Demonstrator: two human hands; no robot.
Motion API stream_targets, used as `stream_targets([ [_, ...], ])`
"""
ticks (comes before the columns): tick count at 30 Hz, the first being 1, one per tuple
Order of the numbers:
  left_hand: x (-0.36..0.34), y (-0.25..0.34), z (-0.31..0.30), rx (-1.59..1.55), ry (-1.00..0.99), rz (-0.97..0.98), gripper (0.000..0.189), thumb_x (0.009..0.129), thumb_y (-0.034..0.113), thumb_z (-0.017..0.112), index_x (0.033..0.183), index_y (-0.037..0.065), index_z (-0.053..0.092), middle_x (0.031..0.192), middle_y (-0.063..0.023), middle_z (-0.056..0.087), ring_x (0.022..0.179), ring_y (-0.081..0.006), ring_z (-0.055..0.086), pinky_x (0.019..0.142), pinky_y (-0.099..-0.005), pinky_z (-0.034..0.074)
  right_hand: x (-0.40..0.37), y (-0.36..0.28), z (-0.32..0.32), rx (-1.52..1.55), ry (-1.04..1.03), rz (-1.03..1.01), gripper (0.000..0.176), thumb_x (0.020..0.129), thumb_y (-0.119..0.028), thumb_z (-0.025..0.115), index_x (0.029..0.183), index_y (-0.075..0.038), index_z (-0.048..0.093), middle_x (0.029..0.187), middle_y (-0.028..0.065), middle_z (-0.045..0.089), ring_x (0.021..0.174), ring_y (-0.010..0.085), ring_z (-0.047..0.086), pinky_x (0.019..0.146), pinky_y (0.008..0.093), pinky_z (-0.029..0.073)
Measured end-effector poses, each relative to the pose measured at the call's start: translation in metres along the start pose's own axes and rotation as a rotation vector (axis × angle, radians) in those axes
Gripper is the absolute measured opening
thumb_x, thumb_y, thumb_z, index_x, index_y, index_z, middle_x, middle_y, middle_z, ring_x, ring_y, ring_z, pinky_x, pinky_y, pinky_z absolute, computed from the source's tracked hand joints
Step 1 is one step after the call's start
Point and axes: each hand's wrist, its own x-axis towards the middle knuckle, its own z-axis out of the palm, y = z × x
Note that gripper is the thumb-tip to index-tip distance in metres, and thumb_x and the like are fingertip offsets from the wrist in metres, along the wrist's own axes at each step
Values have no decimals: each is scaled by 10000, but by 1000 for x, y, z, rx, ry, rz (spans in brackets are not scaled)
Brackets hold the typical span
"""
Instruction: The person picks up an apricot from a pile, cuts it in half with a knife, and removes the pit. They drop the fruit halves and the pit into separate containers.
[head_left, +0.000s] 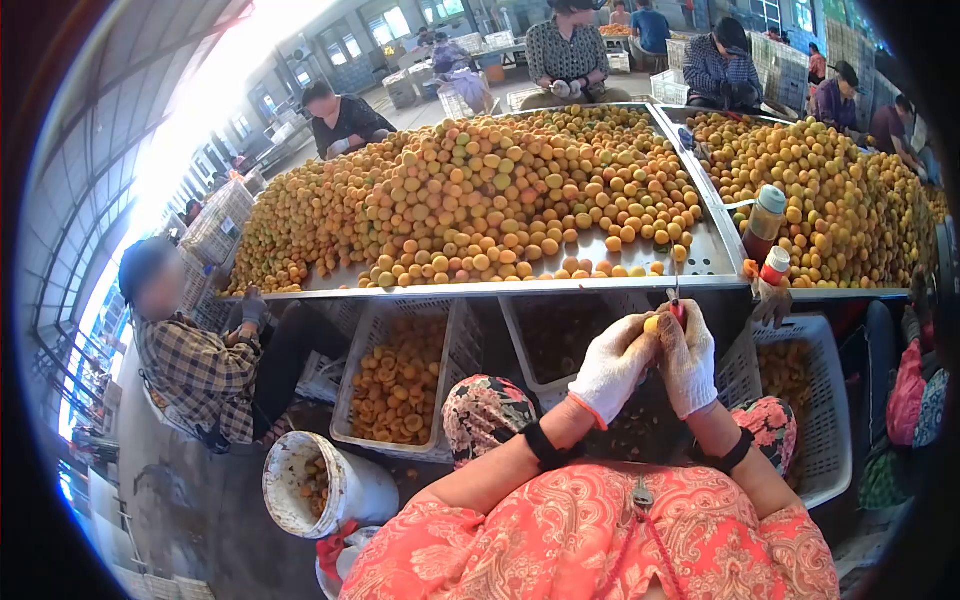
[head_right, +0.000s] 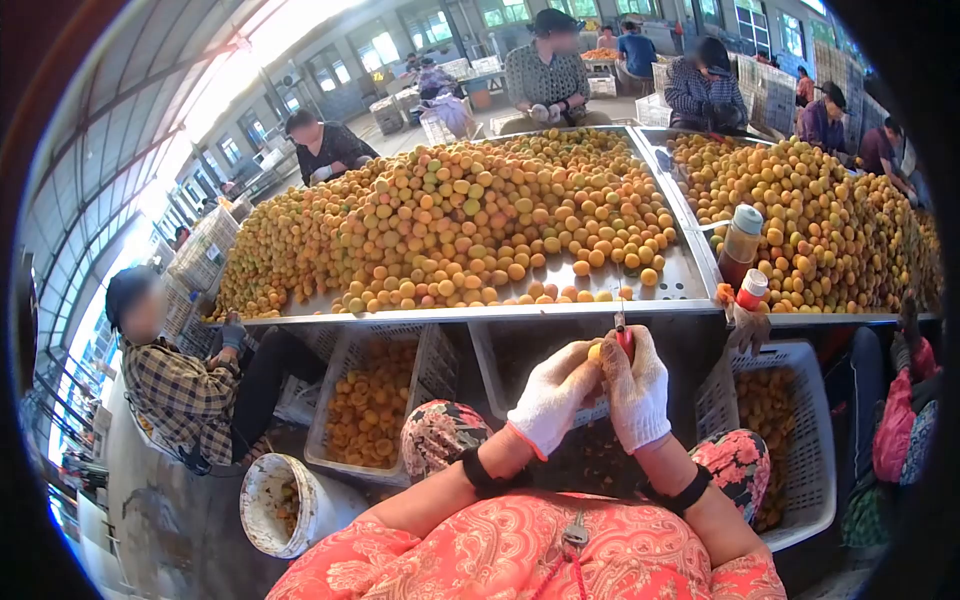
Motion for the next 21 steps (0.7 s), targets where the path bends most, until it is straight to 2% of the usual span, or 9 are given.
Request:
stream_targets([
  [5,2,-10,-6,34,5,55,388,1005,99,525,1383,27,477,1137,-33,598,951,-79,565,796,-222,473,4,21,-6,106,-109,107,219,993,-246,596,990,-27,600,782,-1,584,692,43,515,595,235,445],
  [7,3,-14,-9,93,-126,178,429,1017,91,488,1434,23,412,1276,-66,553,1117,-115,540,945,-256,459,9,20,-4,161,-131,175,216,988,-238,603,1001,-23,611,791,-10,586,708,39,514,606,228,443],
  [11,3,-15,-10,171,-145,165,438,1023,83,464,1448,9,391,1371,-91,505,1246,-148,478,1054,-287,395,14,1,0,275,-178,364,219,974,-226,625,1020,-12,637,807,-34,584,739,33,503,625,213,428],
  [13,7,-22,-4,69,-47,279,448,1031,120,454,1470,67,384,1179,-48,595,1012,-105,585,854,-251,497,12,2,4,311,-160,372,197,974,-211,618,1000,-17,644,806,-36,579,742,32,493,622,215,425],
  [14,5,-24,-4,69,-46,275,448,1031,120,454,1470,67,384,1179,-48,595,1012,-105,585,854,-251,497,12,14,7,303,-126,295,186,975,-203,613,987,-21,646,795,-36,578,735,32,491,616,215,424],
  [16,-6,1,9,-217,5,-34,454,1026,182,463,1473,146,398,916,18,598,682,-57,550,569,-216,451,12,21,9,297,-90,220,177,975,-196,607,974,-24,649,785,-36,578,728,33,489,611,215,424],
  [17,-7,3,11,-215,5,-37,454,1026,182,463,1473,146,398,916,18,598,682,-57,550,569,-216,451,13,20,10,259,-68,173,167,974,-183,602,968,-22,647,762,-28,579,712,35,493,602,221,429],
  [19,-6,6,12,-299,27,-130,457,1000,224,483,1453,207,428,744,65,517,494,-39,413,429,-199,296,13,16,13,222,-44,129,158,972,-170,596,963,-19,645,739,-21,581,697,37,496,593,228,433],
  [21,-1,6,12,-361,34,-145,453,986,219,491,1437,204,448,755,61,529,504,-49,437,431,-203,310,14,9,16,73,8,-12,147,964,-150,595,940,-10,634,701,-3,580,669,41,496,577,245,445],
])
